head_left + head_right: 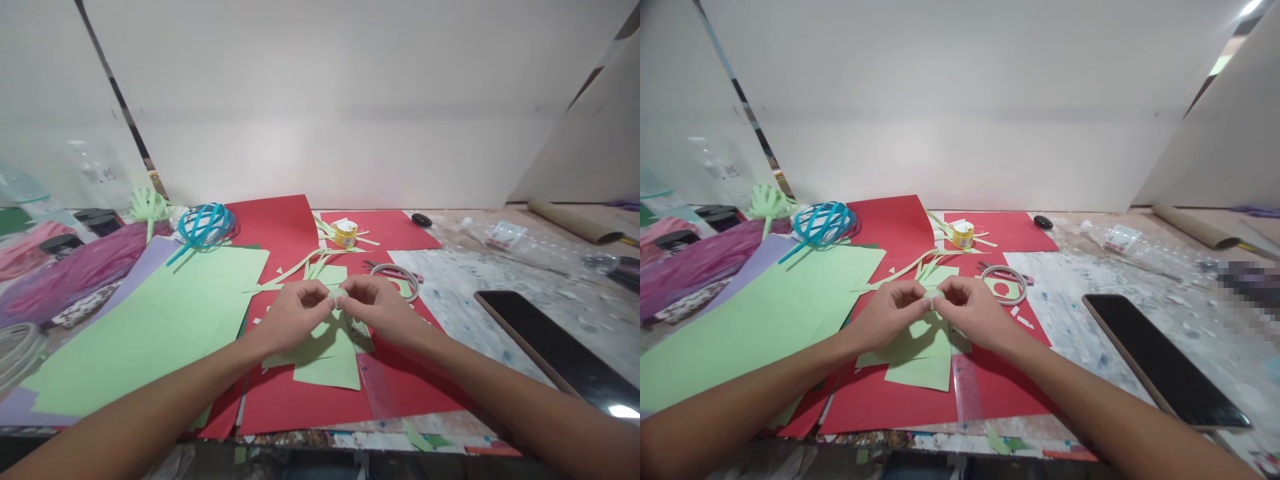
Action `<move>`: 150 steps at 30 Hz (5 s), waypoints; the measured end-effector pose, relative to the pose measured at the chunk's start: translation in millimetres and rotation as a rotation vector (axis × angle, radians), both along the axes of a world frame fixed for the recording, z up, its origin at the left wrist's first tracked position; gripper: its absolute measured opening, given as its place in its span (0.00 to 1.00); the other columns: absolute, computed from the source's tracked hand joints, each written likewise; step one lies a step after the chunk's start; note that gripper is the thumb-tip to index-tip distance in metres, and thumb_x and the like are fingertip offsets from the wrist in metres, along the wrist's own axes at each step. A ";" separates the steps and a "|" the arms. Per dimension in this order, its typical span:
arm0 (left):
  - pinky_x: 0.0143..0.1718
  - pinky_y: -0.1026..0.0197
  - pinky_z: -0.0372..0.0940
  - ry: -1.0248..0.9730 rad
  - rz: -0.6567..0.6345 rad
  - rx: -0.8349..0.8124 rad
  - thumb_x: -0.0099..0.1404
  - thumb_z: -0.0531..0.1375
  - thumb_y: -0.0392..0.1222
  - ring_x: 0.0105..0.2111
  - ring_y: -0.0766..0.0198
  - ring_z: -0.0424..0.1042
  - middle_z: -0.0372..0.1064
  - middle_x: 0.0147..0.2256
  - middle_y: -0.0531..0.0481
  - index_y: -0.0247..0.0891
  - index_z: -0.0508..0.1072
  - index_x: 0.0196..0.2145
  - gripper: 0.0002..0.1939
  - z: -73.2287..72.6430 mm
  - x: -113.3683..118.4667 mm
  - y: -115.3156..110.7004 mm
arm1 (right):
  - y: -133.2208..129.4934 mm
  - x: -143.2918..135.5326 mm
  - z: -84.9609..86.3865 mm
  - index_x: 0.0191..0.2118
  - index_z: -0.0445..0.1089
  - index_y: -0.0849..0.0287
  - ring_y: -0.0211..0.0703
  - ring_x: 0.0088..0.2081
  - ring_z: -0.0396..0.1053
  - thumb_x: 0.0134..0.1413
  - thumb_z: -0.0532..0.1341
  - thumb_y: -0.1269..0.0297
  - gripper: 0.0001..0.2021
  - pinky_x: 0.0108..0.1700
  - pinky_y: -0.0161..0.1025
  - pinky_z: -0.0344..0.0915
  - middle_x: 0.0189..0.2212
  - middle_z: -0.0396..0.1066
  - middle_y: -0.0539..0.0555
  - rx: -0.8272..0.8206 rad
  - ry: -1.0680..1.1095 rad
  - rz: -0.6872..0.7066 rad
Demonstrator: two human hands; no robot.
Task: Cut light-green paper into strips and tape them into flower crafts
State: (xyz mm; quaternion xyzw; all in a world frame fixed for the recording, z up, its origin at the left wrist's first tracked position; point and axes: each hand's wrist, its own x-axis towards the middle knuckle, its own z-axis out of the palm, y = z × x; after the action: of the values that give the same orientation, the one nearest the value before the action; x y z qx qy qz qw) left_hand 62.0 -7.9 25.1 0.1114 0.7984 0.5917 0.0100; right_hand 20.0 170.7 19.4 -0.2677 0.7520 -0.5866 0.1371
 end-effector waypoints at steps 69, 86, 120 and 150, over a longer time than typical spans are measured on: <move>0.37 0.61 0.66 0.337 0.132 -0.161 0.62 0.60 0.40 0.33 0.64 0.71 0.72 0.32 0.50 0.38 0.73 0.35 0.04 10.5 3.7 -4.0 | -1.4 6.0 -0.3 0.28 0.71 0.57 0.34 0.22 0.61 0.51 0.65 0.61 0.07 0.26 0.34 0.56 0.21 0.66 0.48 -0.203 -0.234 0.045; 0.39 0.57 0.65 0.737 0.194 -0.382 0.62 0.61 0.37 0.32 0.61 0.73 0.78 0.31 0.50 0.40 0.78 0.33 0.04 9.5 2.2 -4.2 | -5.3 12.4 8.9 0.29 0.74 0.57 0.39 0.25 0.68 0.51 0.65 0.60 0.07 0.28 0.37 0.63 0.22 0.72 0.51 -0.126 0.013 -0.114; 0.32 0.62 0.62 0.256 0.365 -0.270 0.61 0.58 0.42 0.30 0.64 0.68 0.72 0.28 0.52 0.38 0.73 0.30 0.07 14.9 -2.2 -10.0 | -5.3 11.7 13.8 0.29 0.70 0.58 0.36 0.25 0.65 0.53 0.63 0.63 0.06 0.27 0.35 0.62 0.23 0.69 0.50 -0.126 -0.027 -0.121; 0.37 0.61 0.65 0.403 0.166 -0.282 0.63 0.59 0.39 0.36 0.63 0.72 0.75 0.34 0.51 0.41 0.76 0.34 0.05 12.6 3.5 -3.2 | -3.2 7.0 6.0 0.29 0.71 0.58 0.35 0.25 0.62 0.52 0.64 0.59 0.08 0.29 0.35 0.60 0.23 0.67 0.49 -0.165 -0.104 -0.077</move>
State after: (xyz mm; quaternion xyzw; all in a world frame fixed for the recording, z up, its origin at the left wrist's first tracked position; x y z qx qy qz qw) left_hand 65.5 -11.1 37.7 0.1586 0.8652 0.4393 -0.1823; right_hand 27.0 167.5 25.4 -0.2180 0.7026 -0.6646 0.1309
